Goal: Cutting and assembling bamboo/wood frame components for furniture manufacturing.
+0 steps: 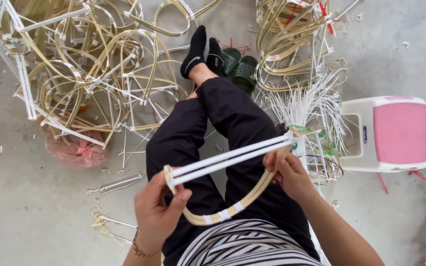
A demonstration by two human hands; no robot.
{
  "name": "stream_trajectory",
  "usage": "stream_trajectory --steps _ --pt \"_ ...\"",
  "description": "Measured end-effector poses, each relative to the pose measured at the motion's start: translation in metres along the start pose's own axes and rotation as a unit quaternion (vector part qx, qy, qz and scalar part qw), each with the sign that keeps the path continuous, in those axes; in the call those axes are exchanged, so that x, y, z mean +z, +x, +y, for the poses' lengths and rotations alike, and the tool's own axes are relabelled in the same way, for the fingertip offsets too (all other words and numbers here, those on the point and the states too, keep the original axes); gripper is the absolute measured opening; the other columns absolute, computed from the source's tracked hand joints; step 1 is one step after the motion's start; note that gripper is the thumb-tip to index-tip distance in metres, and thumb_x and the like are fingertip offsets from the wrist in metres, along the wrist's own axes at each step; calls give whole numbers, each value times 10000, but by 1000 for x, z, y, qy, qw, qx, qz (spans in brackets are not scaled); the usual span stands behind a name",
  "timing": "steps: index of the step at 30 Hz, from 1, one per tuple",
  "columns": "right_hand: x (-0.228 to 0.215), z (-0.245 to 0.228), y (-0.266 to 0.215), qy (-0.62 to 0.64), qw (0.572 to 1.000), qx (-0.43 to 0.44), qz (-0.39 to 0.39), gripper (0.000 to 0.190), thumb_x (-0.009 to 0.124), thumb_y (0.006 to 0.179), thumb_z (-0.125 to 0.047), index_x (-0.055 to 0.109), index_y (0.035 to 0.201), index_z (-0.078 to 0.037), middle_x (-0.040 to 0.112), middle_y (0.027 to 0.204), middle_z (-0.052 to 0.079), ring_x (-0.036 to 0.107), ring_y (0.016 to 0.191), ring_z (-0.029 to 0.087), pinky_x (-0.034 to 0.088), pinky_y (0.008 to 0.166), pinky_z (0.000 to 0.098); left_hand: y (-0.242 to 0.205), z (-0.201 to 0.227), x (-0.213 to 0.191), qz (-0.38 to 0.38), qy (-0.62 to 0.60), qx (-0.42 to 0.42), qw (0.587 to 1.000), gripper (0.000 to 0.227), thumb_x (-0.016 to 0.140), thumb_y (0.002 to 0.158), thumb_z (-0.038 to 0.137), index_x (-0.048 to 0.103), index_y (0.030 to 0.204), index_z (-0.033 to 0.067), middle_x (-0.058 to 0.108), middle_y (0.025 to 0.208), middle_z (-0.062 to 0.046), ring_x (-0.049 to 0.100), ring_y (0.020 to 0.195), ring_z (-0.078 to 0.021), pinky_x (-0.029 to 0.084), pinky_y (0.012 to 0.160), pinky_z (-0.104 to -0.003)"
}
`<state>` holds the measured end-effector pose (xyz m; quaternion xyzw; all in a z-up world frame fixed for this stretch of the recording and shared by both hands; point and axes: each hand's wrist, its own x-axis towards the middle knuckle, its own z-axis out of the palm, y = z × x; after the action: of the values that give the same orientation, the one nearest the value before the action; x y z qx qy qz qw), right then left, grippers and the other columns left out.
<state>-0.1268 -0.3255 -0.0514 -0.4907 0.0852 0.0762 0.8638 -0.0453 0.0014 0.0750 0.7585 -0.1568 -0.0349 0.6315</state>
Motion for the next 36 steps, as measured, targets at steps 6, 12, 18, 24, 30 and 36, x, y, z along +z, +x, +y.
stream_trajectory --steps 6,12,18,24,30,36 --pt "2 1 11 22 1000 10 -9 363 515 1085 -423 594 1065 -70 501 875 4 399 653 51 348 558 204 29 -23 -9 -52 -163 -121 978 317 617 1009 140 617 1252 -64 655 942 -76 640 802 -140 539 728 -281" --pt "41 56 21 106 990 67 -69 336 591 1053 -365 637 1052 -33 625 933 52 599 835 146 500 735 295 90 8 44 -336 -118 -4 934 438 534 1064 203 511 1405 -71 526 1415 -209 535 1246 -336 419 1051 -428" --pt "16 26 34 31 992 2 -124 273 594 1075 -303 657 1168 -54 644 1005 34 598 892 129 490 792 282 82 -46 109 -368 -237 -222 871 285 581 1053 218 600 1226 -8 592 1220 -136 625 1006 -230 532 888 -351" --pt "-165 99 17 -335 897 87 273 323 661 960 -245 680 1216 -50 721 1018 94 681 934 226 545 839 374 89 -51 95 -292 -199 -250 902 201 587 1079 183 635 1045 -9 586 771 -24 545 667 -65 469 642 -209" --pt "-217 191 0 -549 721 259 335 587 749 837 -302 574 1339 -55 687 1107 217 645 1026 422 505 856 534 77 -60 87 -270 -200 -363 869 206 546 1046 164 661 1079 -4 529 665 25 420 518 -7 320 460 -170" --pt "-257 205 -22 -579 738 95 335 262 614 1015 -170 679 1249 -71 681 1107 189 668 988 370 529 855 479 63 -55 63 -272 -156 -346 884 267 492 1097 171 682 1158 -6 521 671 35 422 559 -7 345 500 -177"
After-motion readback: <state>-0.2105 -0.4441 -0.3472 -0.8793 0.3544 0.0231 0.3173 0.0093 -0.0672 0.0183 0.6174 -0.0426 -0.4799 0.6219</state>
